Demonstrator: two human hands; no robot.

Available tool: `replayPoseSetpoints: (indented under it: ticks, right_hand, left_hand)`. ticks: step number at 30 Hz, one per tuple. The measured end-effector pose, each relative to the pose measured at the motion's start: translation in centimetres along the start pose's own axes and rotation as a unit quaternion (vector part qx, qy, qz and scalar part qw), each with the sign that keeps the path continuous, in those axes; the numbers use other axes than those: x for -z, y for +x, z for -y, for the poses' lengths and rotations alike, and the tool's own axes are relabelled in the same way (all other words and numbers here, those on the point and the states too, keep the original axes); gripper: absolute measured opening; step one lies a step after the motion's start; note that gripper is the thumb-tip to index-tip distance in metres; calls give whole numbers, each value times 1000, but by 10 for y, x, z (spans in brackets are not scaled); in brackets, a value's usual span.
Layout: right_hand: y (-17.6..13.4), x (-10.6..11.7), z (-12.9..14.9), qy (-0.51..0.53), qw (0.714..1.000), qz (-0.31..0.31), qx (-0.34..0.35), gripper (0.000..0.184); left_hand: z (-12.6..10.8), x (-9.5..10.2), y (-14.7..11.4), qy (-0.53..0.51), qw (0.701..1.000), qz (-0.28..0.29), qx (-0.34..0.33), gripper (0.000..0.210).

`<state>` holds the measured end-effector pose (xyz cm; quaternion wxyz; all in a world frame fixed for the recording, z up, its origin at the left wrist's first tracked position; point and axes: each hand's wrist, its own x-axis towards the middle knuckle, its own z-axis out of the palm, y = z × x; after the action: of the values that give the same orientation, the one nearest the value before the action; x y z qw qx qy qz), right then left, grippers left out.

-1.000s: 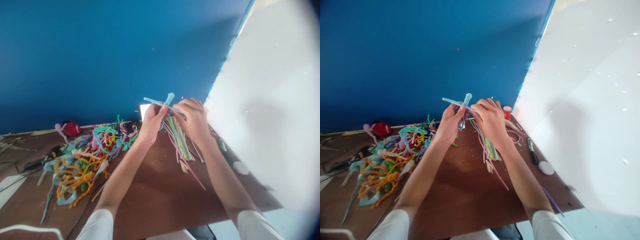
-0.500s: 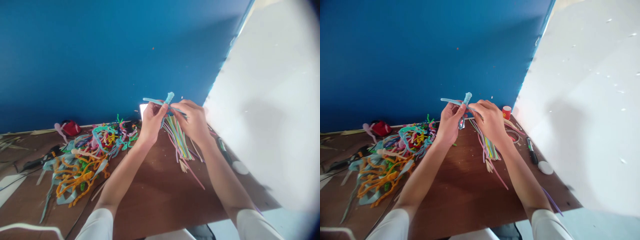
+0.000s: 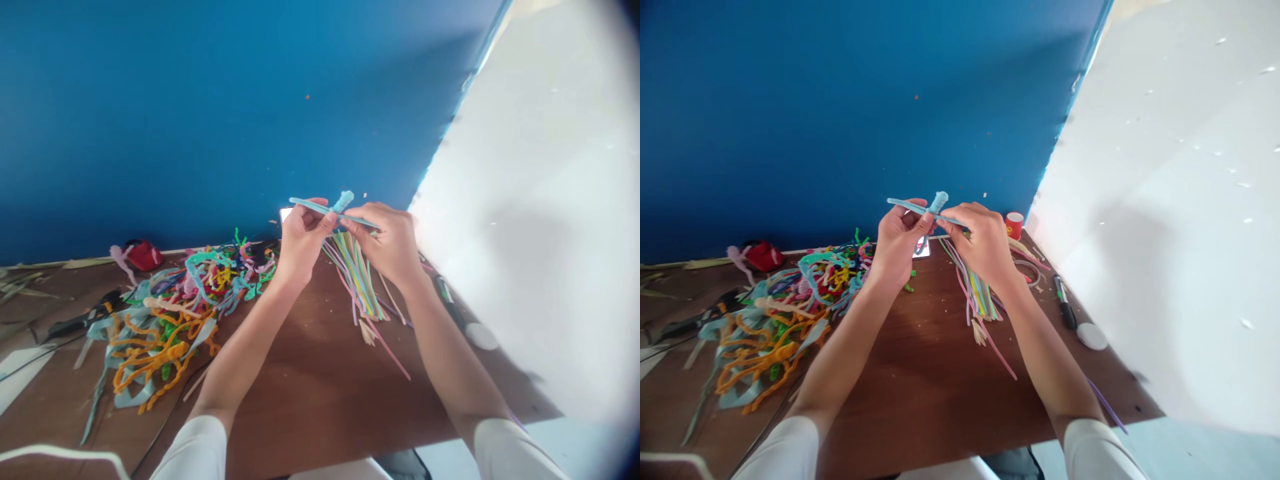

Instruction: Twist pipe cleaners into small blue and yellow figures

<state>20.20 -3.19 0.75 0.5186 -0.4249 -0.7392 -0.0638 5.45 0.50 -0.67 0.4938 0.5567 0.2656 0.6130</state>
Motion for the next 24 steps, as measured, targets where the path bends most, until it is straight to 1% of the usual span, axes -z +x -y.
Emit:
replayPoseSetpoints:
  ticks: [2,4,6,8,11,14,16,17,18,20,24]
  right_hand:
    - [0,0,1,38,999,-1,-30,21]
    - [0,1,3,86,994,6,-73,24]
    - [1,1,5,145,982,15,-121,26]
    - [1,2,6,207,963,26,-171,26]
    - [2,3,5,301,919,42,-250,24]
    - [3,2,2,393,857,72,-327,20]
    - [3,1,-1,432,824,88,-355,19]
    - [3,0,-2,443,817,91,-359,19]
    - [3,-2,-2,448,815,89,-357,20]
    - [2,-3,-3,441,830,81,-333,20]
    - [2,0,1,362,898,64,-242,21]
  left_hand:
    - [-1,1,0,1,1000,6,-5,33]
    - [-2,2,0,3,1000,12,-14,34]
    - [-4,3,1,6,999,23,-26,34]
    - [-5,5,2,7,999,39,-36,35]
    - [-6,6,3,3,997,55,-46,34]
    - [-7,6,3,-7,997,63,-48,32]
    - [-8,6,3,-15,996,71,-46,31]
    - [-8,5,3,-19,996,71,-45,31]
    - [-8,5,2,-23,996,69,-45,31]
    - [-8,6,3,-28,997,62,-44,30]
    - [-6,8,5,-22,998,44,-30,28]
